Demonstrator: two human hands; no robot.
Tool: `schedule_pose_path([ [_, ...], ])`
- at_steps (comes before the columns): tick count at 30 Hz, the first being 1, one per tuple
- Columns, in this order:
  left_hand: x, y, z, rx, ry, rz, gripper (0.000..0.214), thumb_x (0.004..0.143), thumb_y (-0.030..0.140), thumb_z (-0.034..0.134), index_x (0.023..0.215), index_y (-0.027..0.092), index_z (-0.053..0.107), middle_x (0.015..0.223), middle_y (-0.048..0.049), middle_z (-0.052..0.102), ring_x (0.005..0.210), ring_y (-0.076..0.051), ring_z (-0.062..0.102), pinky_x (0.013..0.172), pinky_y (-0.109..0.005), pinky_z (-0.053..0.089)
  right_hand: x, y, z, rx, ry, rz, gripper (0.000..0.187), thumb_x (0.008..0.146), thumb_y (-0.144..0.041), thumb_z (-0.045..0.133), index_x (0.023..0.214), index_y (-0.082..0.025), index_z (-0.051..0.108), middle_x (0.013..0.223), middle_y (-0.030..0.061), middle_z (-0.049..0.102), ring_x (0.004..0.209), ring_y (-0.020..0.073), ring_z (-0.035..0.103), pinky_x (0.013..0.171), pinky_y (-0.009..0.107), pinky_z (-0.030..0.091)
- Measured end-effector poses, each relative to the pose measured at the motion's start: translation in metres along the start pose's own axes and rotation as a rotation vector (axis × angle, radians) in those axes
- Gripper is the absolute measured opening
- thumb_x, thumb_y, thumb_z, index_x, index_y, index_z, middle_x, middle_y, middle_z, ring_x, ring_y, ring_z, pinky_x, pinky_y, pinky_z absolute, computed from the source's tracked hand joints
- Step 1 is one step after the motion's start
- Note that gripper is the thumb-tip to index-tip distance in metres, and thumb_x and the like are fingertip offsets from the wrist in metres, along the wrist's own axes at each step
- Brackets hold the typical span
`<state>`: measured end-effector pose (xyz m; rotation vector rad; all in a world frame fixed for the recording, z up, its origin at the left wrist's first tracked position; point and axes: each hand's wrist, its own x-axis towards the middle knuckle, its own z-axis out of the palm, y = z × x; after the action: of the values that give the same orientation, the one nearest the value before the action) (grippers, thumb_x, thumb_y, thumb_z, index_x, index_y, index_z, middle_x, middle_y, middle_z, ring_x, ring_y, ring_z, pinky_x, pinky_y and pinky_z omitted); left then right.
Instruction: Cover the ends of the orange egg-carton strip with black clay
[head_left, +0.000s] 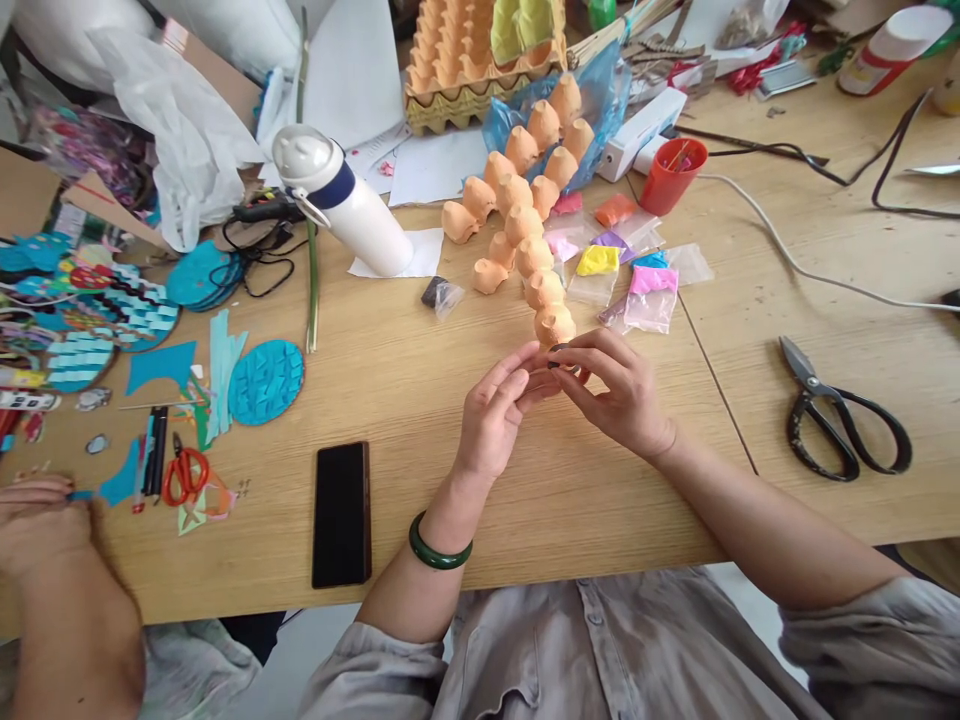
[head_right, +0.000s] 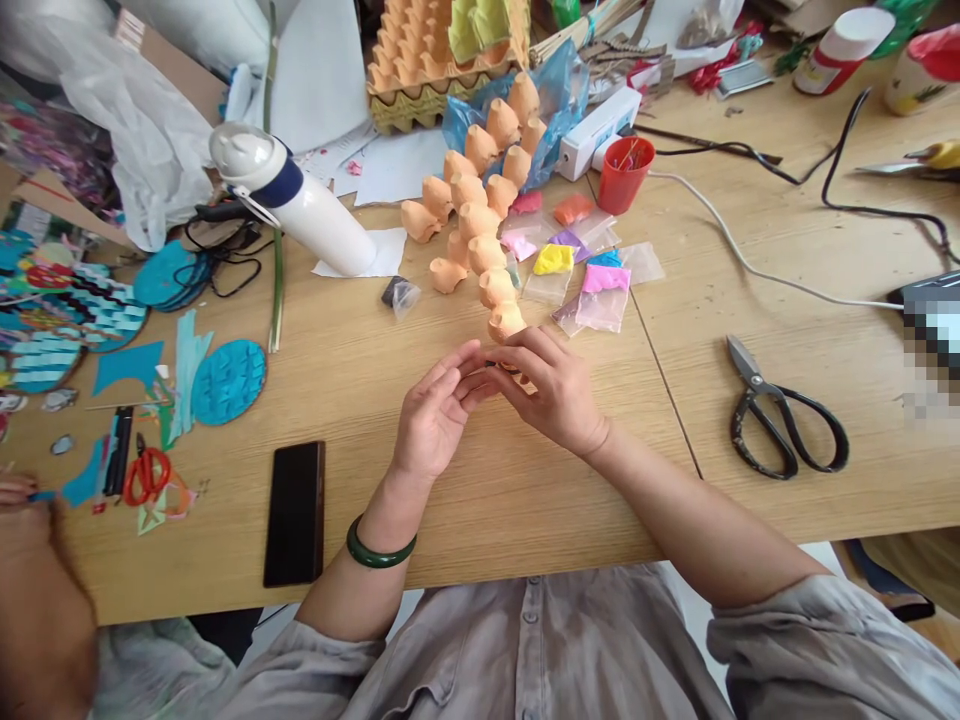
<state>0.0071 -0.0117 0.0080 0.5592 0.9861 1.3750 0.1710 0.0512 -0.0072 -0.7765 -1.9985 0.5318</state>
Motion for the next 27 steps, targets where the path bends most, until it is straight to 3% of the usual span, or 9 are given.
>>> schedule_pose_path([
  [3, -0.002, -0.002, -0.001, 0.168, 0.004, 0.015, 0.035, 0.086, 0.05, 0.081, 0.085, 0.016, 0.076, 0.072, -0.0017, 0.07, 0.055, -0.009, 0.059, 0.049, -0.022, 0.048, -0.002, -0.007, 0.001, 0.075, -0.025, -0.005, 0.011, 0.102, -0.026, 0.064, 0.104, -0.023, 0.074, 0.095, 0.0094, 0.071, 0.082, 0.0205, 0.068, 0.067, 0.034, 0.06],
  [5, -0.002, -0.002, -0.002, 0.237, -0.008, 0.028, 0.04, 0.087, 0.052, 0.08, 0.073, 0.016, 0.07, 0.065, -0.0001, 0.065, 0.048, -0.007, 0.053, 0.043, -0.021, 0.042, -0.003, -0.01, 0.003, 0.105, -0.063, 0.019, 0.013, 0.102, -0.029, 0.064, 0.101, -0.023, 0.075, 0.093, 0.0093, 0.071, 0.081, 0.0203, 0.068, 0.066, 0.034, 0.06],
  [11, -0.002, -0.006, -0.008, 0.407, 0.061, 0.129, 0.04, 0.088, 0.052, 0.079, 0.071, 0.018, 0.067, 0.06, 0.0022, 0.063, 0.046, -0.006, 0.051, 0.045, -0.021, 0.041, -0.007, -0.008, 0.007, 0.135, -0.107, 0.039, 0.021, 0.105, -0.034, 0.06, 0.1, -0.019, 0.075, 0.094, 0.0105, 0.071, 0.081, 0.0181, 0.068, 0.068, 0.031, 0.059],
  [16, -0.004, -0.009, -0.007, 0.556, 0.14, 0.301, 0.034, 0.093, 0.047, 0.076, 0.075, 0.018, 0.069, 0.062, 0.0025, 0.063, 0.049, -0.005, 0.051, 0.05, -0.02, 0.041, -0.007, -0.008, 0.007, 0.094, -0.027, -0.009, 0.015, 0.105, -0.026, 0.062, 0.1, -0.019, 0.074, 0.09, 0.0087, 0.072, 0.075, 0.0159, 0.067, 0.065, 0.028, 0.057],
  [22, 0.0, -0.015, -0.008, 0.365, 0.045, 0.177, 0.054, 0.098, 0.063, 0.059, 0.073, 0.017, 0.069, 0.062, -0.0015, 0.063, 0.049, -0.01, 0.054, 0.046, -0.024, 0.044, -0.005, -0.008, 0.007, 0.244, 0.015, -0.038, 0.009, 0.102, -0.019, 0.065, 0.105, -0.02, 0.074, 0.09, 0.007, 0.069, 0.068, 0.0132, 0.063, 0.058, 0.026, 0.054],
  [27, 0.002, -0.014, -0.008, 0.424, 0.023, 0.214, 0.042, 0.093, 0.054, 0.072, 0.073, 0.017, 0.068, 0.064, 0.0008, 0.064, 0.049, -0.007, 0.053, 0.048, -0.022, 0.044, -0.005, -0.008, 0.007, 0.167, 0.0, -0.049, 0.009, 0.102, -0.019, 0.065, 0.103, -0.019, 0.074, 0.092, 0.0086, 0.071, 0.07, 0.0143, 0.065, 0.062, 0.028, 0.055],
])
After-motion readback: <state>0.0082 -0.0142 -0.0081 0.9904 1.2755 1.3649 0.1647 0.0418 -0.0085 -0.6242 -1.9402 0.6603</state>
